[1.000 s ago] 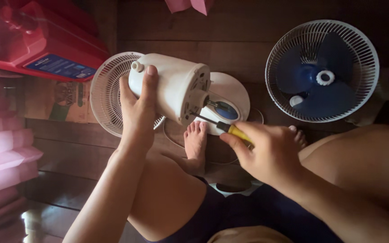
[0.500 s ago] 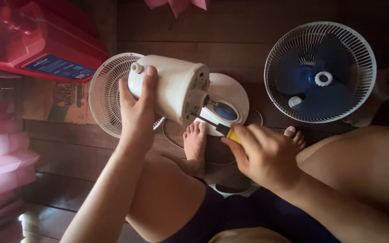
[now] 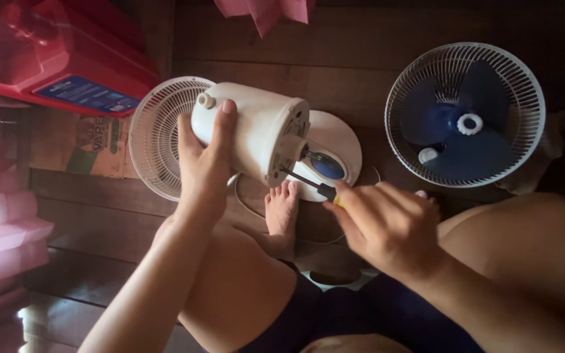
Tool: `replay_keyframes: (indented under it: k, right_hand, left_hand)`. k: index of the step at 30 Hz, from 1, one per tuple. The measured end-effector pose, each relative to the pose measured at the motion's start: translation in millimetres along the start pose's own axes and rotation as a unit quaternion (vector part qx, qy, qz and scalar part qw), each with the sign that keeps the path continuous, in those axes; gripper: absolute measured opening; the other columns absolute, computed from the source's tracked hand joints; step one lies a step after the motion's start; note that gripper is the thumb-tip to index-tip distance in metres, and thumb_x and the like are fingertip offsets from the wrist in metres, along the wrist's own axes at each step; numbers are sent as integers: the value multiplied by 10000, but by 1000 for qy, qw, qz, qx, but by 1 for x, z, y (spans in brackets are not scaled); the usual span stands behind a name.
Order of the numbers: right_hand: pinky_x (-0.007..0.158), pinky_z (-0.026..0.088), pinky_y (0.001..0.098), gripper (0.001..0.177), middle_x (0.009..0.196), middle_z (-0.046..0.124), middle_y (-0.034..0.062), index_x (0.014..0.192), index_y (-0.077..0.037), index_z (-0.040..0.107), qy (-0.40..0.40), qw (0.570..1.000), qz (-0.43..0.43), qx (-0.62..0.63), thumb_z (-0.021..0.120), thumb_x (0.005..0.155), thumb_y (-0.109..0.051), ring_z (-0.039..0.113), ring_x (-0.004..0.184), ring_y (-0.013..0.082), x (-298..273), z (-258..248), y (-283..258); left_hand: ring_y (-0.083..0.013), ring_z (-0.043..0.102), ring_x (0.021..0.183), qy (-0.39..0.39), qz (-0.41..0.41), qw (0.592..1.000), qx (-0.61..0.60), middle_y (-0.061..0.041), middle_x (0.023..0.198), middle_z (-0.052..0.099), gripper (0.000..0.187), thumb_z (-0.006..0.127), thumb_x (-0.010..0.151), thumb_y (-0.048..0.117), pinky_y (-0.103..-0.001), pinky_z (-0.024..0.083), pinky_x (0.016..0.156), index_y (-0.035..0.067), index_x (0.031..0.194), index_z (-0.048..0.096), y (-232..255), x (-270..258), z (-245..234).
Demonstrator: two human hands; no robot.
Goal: The person uses a yellow screwdriver to tighten screws on the motor housing of a disassembled pedestal fan. They then attach the front fan cage to the motor assembly.
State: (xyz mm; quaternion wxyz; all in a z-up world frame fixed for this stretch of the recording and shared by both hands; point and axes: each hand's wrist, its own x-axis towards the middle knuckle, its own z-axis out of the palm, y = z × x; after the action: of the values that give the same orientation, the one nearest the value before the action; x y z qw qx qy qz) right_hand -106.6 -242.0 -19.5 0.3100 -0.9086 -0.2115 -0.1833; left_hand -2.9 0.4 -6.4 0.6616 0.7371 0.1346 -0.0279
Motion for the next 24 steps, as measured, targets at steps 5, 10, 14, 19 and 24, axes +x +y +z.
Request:
replay_keyframes:
  k: [5, 10, 14, 19, 24]
  right_hand:
    - [390, 322, 214, 232, 658, 677, 25, 963, -14, 746, -218, 652, 525, 502, 729, 892, -235, 469, 478, 81, 12, 7, 14]
    - [497, 421, 261, 240, 657, 696, 64, 999, -34, 724, -183, 866, 331, 328, 786, 893, -240, 574, 546, 121, 5, 9, 12]
    - [594, 550, 276, 304, 811, 773, 84, 1064, -18, 695, -145, 908, 277, 277, 786, 864, -227, 748, 690, 139, 4, 3, 4]
    - [768, 592, 347, 306, 1019, 765, 156, 1141, -6, 690, -42, 983, 76, 162, 762, 893, -171, 763, 897, 275, 10, -5, -3]
    - [646, 584, 354, 293, 963, 759, 154, 1145, -1, 724, -28, 982, 142, 123, 768, 919, -182, 762, 787, 281, 18, -1, -7]
  left_hand:
    - [-138, 700, 861, 9, -28, 999, 40, -95, 1030, 679, 560, 691, 898, 467, -296, 615, 660, 40, 1223, 527, 6, 5, 1]
    - [-109, 666, 849, 33, 43, 985, 164, -42, 955, 709, 479, 726, 945, 485, -268, 554, 723, 23, 1064, 686, 8, 33, -9]
    - [-102, 615, 799, -17, 68, 988, 140, -25, 882, 674, 450, 685, 980, 474, -270, 522, 690, 28, 1043, 684, -7, 54, -16]
    - [-100, 554, 739, -14, 64, 988, 140, -29, 833, 639, 402, 696, 1012, 398, -290, 466, 645, -3, 1004, 726, -8, 105, -29]
    - [-126, 670, 693, -25, -1, 999, 26, -19, 812, 725, 317, 711, 950, 334, -306, 546, 608, 27, 1007, 768, -13, 139, -51]
